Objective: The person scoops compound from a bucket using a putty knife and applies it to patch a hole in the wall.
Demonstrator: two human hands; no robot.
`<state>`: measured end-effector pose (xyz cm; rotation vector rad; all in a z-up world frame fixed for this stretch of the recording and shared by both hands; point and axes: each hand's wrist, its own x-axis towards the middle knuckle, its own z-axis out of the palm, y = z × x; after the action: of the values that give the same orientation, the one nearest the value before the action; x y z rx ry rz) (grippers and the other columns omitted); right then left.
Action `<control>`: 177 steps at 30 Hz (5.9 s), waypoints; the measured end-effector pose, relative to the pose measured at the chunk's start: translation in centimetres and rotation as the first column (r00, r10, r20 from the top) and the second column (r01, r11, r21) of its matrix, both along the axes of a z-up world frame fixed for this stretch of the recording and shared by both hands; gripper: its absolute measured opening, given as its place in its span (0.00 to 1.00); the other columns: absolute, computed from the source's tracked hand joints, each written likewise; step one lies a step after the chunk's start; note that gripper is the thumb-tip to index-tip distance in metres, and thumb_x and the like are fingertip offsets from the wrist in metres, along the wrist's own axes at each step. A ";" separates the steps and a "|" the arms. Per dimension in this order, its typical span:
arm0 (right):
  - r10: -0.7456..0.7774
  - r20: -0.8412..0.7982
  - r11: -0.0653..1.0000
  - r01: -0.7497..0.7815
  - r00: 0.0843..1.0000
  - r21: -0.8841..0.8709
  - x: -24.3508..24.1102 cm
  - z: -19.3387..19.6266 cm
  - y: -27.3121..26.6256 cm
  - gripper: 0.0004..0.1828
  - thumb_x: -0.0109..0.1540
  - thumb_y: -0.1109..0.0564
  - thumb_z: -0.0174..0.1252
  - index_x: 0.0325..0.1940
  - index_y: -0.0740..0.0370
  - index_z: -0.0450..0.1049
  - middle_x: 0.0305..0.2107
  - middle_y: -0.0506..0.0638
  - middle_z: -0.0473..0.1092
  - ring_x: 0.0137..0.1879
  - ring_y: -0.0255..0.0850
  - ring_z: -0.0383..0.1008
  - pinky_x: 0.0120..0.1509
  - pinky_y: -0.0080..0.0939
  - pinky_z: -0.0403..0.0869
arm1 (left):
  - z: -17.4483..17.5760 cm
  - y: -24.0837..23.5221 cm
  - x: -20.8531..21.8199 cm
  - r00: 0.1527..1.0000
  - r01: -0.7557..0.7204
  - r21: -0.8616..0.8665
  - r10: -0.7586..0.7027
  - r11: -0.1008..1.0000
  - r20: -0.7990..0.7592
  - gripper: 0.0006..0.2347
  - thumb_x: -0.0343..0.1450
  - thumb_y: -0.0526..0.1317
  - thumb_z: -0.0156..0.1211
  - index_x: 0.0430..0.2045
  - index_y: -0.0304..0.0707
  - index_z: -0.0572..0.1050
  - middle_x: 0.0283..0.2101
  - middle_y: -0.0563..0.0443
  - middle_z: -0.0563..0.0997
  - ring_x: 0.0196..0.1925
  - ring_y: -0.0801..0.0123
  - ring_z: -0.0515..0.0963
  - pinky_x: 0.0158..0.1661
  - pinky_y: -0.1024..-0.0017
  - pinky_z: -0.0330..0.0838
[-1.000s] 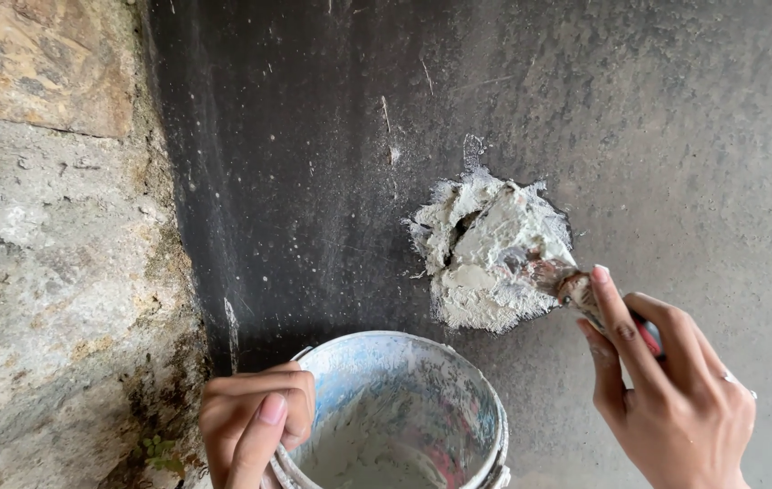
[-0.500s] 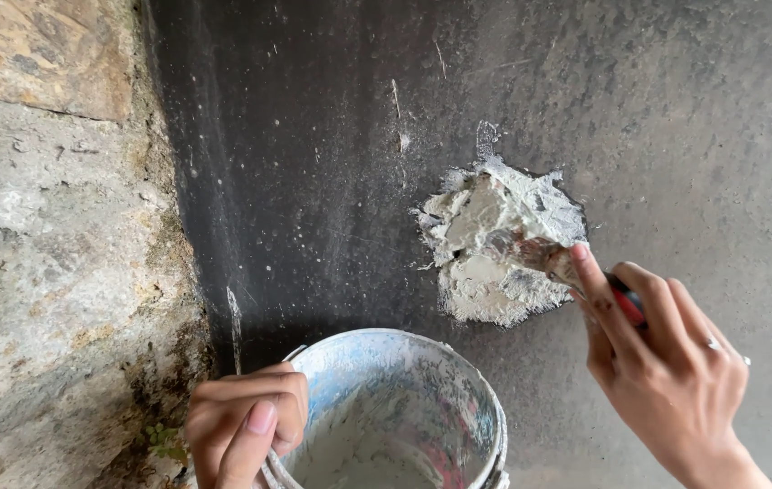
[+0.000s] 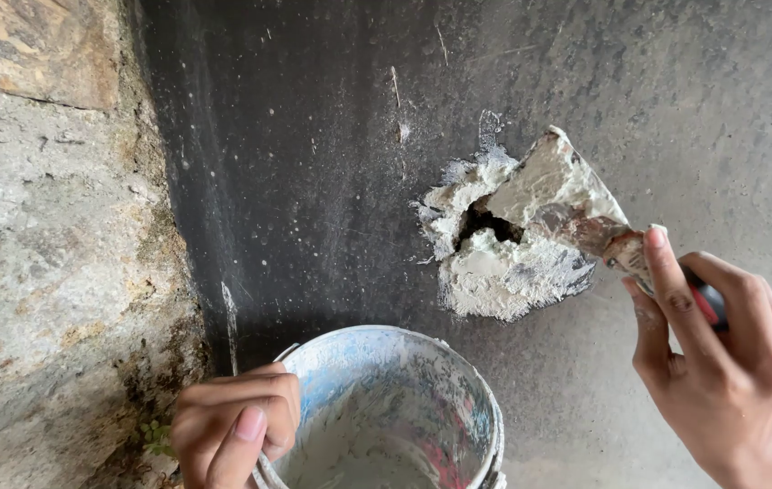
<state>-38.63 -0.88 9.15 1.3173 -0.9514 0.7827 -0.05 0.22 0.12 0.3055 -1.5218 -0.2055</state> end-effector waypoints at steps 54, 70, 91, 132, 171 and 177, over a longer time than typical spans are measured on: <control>-0.157 -0.040 0.960 0.162 0.987 0.230 0.2 -3.5 -0.7 0.30 0.59 0.49 0.70 0.66 0.39 0.76 0.36 0.37 0.76 0.32 0.27 0.75 0.28 0.28 0.73 | -1.2 -0.2 0.9 0.995 0.093 0.027 -0.094 0.995 0.030 0.21 0.77 0.42 0.44 0.08 0.37 0.63 0.13 0.52 0.67 0.16 0.71 0.65 0.23 0.69 0.59; -0.183 -0.079 0.914 0.199 0.980 0.354 -6.6 -7.5 0.2 0.34 0.50 0.56 0.70 0.62 0.53 0.77 0.38 0.53 0.76 0.36 0.39 0.80 0.43 0.38 0.83 | -2.0 0.4 1.4 0.998 0.068 0.058 -0.068 0.996 0.002 0.21 0.76 0.41 0.45 0.08 0.37 0.63 0.12 0.52 0.65 0.17 0.71 0.64 0.23 0.69 0.58; 0.132 0.307 0.971 -0.185 0.942 0.150 2.4 -11.2 -3.9 0.29 0.54 0.58 0.73 0.60 0.45 0.79 0.39 0.44 0.78 0.35 0.34 0.78 0.31 0.37 0.75 | -0.4 0.7 2.7 0.992 0.063 0.158 -0.080 0.985 0.098 0.22 0.78 0.45 0.42 0.09 0.39 0.64 0.14 0.52 0.65 0.20 0.69 0.63 0.27 0.66 0.55; -0.096 0.477 0.871 -0.158 0.874 0.465 1.2 -17.6 -2.7 0.34 0.54 0.54 0.72 0.65 0.44 0.74 0.37 0.50 0.77 0.36 0.44 0.83 0.36 0.43 0.83 | -1.6 -1.7 5.5 0.972 0.106 0.211 -0.146 0.972 0.183 0.23 0.79 0.45 0.39 0.10 0.39 0.65 0.15 0.51 0.64 0.21 0.70 0.63 0.27 0.65 0.56; 0.222 0.533 0.906 -0.375 0.817 0.196 9.0 -11.9 -3.1 0.30 0.58 0.60 0.67 0.65 0.54 0.72 0.44 0.53 0.75 0.35 0.42 0.81 0.29 0.42 0.79 | -1.4 0.9 2.3 0.995 0.094 0.169 -0.097 0.981 0.007 0.23 0.77 0.45 0.43 0.07 0.39 0.63 0.12 0.53 0.64 0.19 0.71 0.63 0.26 0.68 0.58; 0.175 0.482 0.930 -0.305 0.858 0.205 7.0 -13.9 -2.9 0.32 0.55 0.60 0.68 0.64 0.47 0.74 0.44 0.51 0.76 0.37 0.44 0.81 0.33 0.45 0.80 | -2.9 0.7 3.6 0.984 0.141 0.315 -0.168 0.938 0.059 0.24 0.77 0.46 0.43 0.06 0.38 0.65 0.14 0.53 0.64 0.21 0.69 0.63 0.28 0.67 0.57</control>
<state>-31.59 -3.77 -4.77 1.5495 -1.3205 1.2299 3.52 0.93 -2.78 0.4490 -1.5987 -0.5666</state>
